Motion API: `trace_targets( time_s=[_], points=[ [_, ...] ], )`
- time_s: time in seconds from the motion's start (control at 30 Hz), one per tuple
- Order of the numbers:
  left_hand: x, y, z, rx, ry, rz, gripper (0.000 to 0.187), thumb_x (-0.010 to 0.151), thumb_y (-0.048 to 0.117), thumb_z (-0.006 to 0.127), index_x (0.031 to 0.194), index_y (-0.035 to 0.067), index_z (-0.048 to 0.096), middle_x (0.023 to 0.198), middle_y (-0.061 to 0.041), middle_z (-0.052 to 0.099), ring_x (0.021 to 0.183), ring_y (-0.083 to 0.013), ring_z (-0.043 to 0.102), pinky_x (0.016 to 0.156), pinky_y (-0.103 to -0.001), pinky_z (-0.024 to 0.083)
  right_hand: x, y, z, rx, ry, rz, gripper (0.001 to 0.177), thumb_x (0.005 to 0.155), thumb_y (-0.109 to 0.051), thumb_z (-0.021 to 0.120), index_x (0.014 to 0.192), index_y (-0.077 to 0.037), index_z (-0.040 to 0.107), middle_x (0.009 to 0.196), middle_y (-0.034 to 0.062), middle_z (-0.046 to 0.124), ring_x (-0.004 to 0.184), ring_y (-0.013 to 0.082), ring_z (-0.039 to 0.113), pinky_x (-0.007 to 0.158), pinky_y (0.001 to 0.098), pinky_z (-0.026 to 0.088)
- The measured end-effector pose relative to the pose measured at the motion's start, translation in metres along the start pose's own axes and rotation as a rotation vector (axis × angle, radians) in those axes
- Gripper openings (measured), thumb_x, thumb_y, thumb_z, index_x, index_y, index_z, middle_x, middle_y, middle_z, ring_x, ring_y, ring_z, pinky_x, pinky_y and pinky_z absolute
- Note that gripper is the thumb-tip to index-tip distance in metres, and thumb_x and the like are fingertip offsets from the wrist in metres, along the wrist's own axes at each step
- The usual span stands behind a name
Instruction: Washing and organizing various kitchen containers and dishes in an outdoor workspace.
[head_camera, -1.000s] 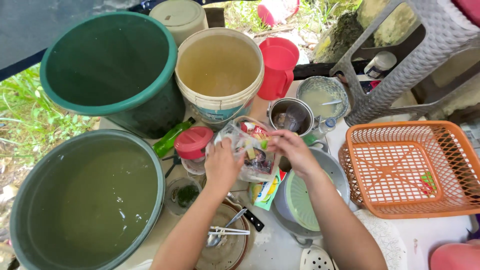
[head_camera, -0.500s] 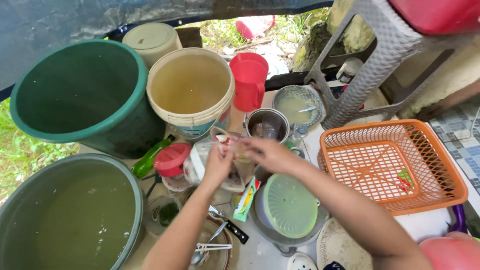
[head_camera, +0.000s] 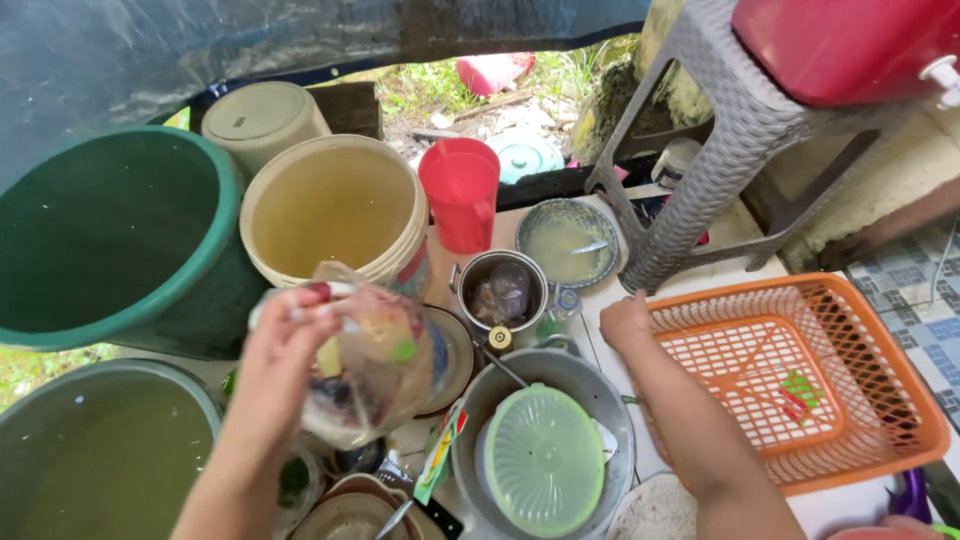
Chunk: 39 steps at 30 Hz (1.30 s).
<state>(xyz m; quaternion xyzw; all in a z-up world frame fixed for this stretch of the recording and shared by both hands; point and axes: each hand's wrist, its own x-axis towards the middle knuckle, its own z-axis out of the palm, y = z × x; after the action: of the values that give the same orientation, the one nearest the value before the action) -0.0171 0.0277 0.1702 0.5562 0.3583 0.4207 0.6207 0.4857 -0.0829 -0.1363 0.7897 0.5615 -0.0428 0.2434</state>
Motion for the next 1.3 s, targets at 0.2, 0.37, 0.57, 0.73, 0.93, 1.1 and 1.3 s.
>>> trace_targets(
  time_s=[0.2, 0.37, 0.57, 0.73, 0.93, 1.1, 1.3],
  points=[
    [-0.044, 0.043, -0.022, -0.068, 0.029, 0.05, 0.049, 0.086, 0.006, 0.061, 0.133, 0.0, 0.051, 0.113, -0.014, 0.062, 0.116, -0.023, 0.058, 0.108, -0.038, 0.038, 0.088, -0.004, 0.057, 1.066, 0.282, 0.37, 0.042, 0.091, -0.041, 0.073, 0.11, -0.003, 0.077, 0.112, 0.024, 0.076, 0.103, 0.0377, 0.073, 0.089, 0.0503, 0.056],
    [-0.058, 0.027, -0.067, -0.22, -0.024, 0.203, 0.069, 0.078, 0.018, 0.075, 0.137, -0.006, 0.047, 0.117, -0.013, 0.055, 0.112, -0.0267, 0.051, 0.115, -0.054, 0.034, 0.137, -0.024, 0.101, 2.151, 0.044, 0.852, 0.06, 0.092, -0.034, 0.079, 0.136, -0.006, 0.051, 0.123, 0.0209, 0.065, 0.099, 0.0355, 0.071, 0.074, 0.0411, 0.057],
    [-0.051, -0.003, -0.165, -0.355, 0.228, -0.241, 0.023, 0.112, 0.028, 0.045, 0.108, 0.006, 0.048, 0.084, -0.018, 0.049, 0.104, -0.0438, 0.053, 0.107, -0.066, 0.03, 0.172, -0.049, 0.152, 2.722, -0.204, 0.496, 0.049, 0.1, -0.037, 0.064, 0.136, -0.004, 0.056, 0.112, 0.0248, 0.076, 0.086, 0.029, 0.081, 0.039, 0.022, 0.043],
    [-0.045, 0.025, -0.115, -0.159, 0.543, -0.349, 0.021, 0.107, 0.032, 0.036, 0.103, 0.014, 0.047, 0.076, -0.012, 0.041, 0.095, -0.0365, 0.047, 0.102, -0.059, 0.032, 0.163, -0.045, 0.111, 2.669, 0.203, 0.611, 0.039, 0.095, 0.001, 0.049, 0.133, -0.006, 0.049, 0.115, 0.0208, 0.065, 0.082, 0.0385, 0.07, 0.058, 0.0433, 0.064],
    [-0.045, -0.016, -0.176, -0.377, 0.118, -0.29, 0.025, 0.105, 0.029, 0.052, 0.102, 0.005, 0.048, 0.088, -0.017, 0.052, 0.104, -0.0424, 0.051, 0.098, -0.057, 0.031, 0.134, -0.023, 0.047, 2.44, 0.403, 0.842, 0.042, 0.091, 0.001, 0.053, 0.131, -0.012, 0.055, 0.116, 0.0167, 0.064, 0.079, 0.0294, 0.069, 0.056, 0.041, 0.061],
    [-0.019, 0.081, 0.009, -0.253, -0.13, -0.004, 0.071, 0.081, 0.038, 0.069, 0.135, -0.003, 0.05, 0.114, -0.018, 0.06, 0.117, -0.0323, 0.05, 0.116, -0.049, 0.03, 0.134, 0.012, 0.005, 2.573, 0.503, 0.623, 0.035, 0.092, -0.001, 0.056, 0.126, -0.008, 0.055, 0.102, 0.0149, 0.067, 0.067, 0.0271, 0.066, 0.054, 0.0389, 0.06],
    [0.056, 0.104, 0.101, -0.265, -0.254, -0.107, 0.066, 0.085, 0.037, 0.066, 0.135, -0.001, 0.049, 0.129, -0.018, 0.06, 0.13, -0.032, 0.052, 0.113, -0.044, 0.033, 0.081, 0.092, -0.066, 2.499, 0.4, 0.379, 0.021, 0.096, -0.003, 0.055, 0.114, 0.007, 0.059, 0.09, 0.0187, 0.071, 0.058, 0.0259, 0.068, 0.055, 0.0365, 0.063]
  ],
)
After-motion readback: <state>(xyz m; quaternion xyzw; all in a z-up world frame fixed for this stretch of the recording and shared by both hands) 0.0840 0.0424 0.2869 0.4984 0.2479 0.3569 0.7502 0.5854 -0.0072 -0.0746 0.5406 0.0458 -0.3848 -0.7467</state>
